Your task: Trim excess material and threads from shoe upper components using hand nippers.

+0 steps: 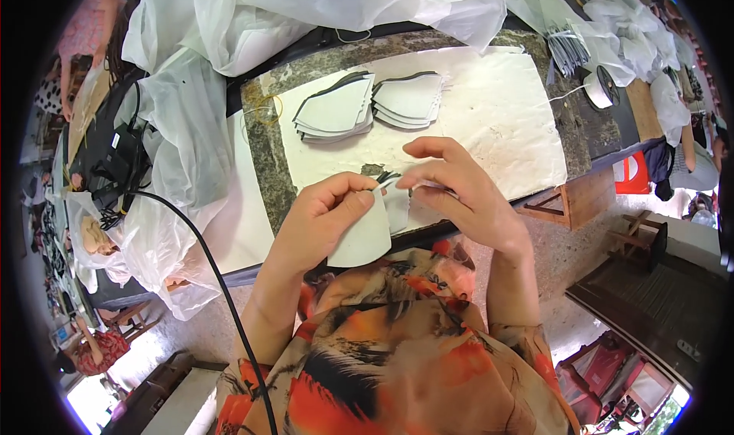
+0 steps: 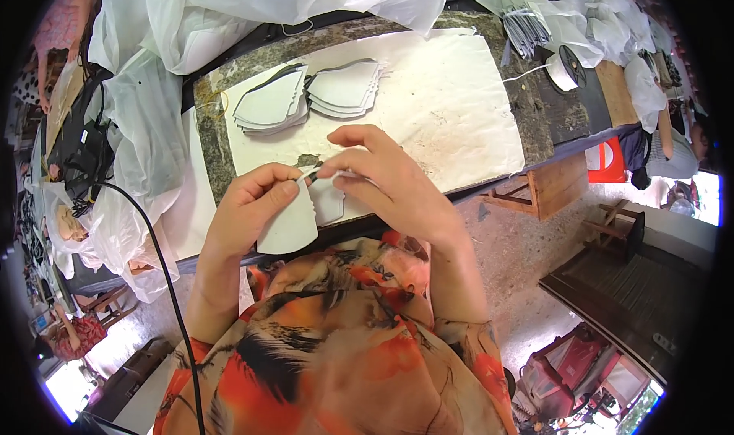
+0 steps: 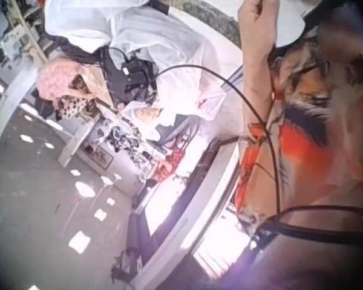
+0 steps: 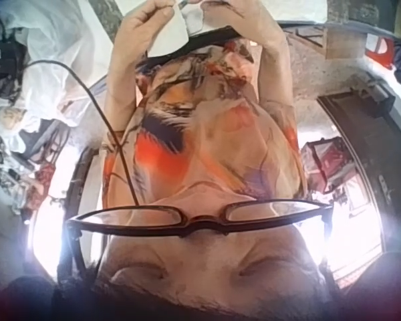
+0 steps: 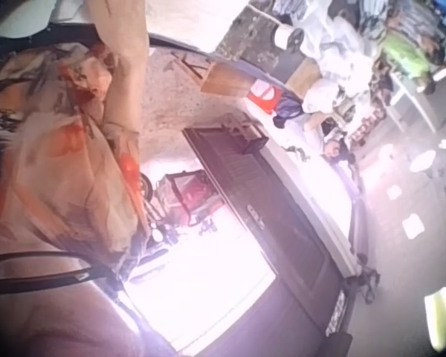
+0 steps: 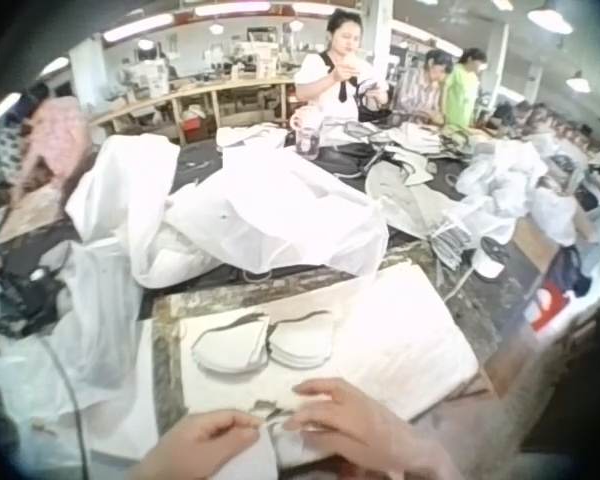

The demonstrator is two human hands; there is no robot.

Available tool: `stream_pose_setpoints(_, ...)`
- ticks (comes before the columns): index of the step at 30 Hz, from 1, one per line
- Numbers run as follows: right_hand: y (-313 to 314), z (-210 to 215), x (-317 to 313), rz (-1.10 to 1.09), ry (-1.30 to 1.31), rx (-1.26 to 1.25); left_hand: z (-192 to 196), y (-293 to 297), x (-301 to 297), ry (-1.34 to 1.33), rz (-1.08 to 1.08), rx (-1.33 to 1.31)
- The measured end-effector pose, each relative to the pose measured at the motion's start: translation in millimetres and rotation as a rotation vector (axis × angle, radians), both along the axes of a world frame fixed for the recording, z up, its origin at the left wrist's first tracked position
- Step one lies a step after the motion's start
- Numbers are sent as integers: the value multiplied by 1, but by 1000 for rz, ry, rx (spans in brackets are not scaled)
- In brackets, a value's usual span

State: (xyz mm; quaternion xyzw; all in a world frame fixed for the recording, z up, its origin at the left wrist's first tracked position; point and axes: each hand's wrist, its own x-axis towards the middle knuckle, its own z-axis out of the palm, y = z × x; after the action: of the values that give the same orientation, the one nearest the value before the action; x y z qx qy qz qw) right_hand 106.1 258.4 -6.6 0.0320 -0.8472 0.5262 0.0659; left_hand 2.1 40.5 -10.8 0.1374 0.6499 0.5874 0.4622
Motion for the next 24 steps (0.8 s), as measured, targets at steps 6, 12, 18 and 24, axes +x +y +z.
stream_pose_setpoints(6,-9,12,-1,-4,-65,474,1,-3,-1,-23,40,32)
stream_pose_setpoints(12,-6,15,-9,32,-210,408,4,3,5,193,49,-16)
stream_pose_setpoints(18,-5,2,-12,34,-210,113,6,9,11,174,83,6)
stream_pose_setpoints(24,-1,17,-17,20,-477,-441,2,11,14,202,107,18)
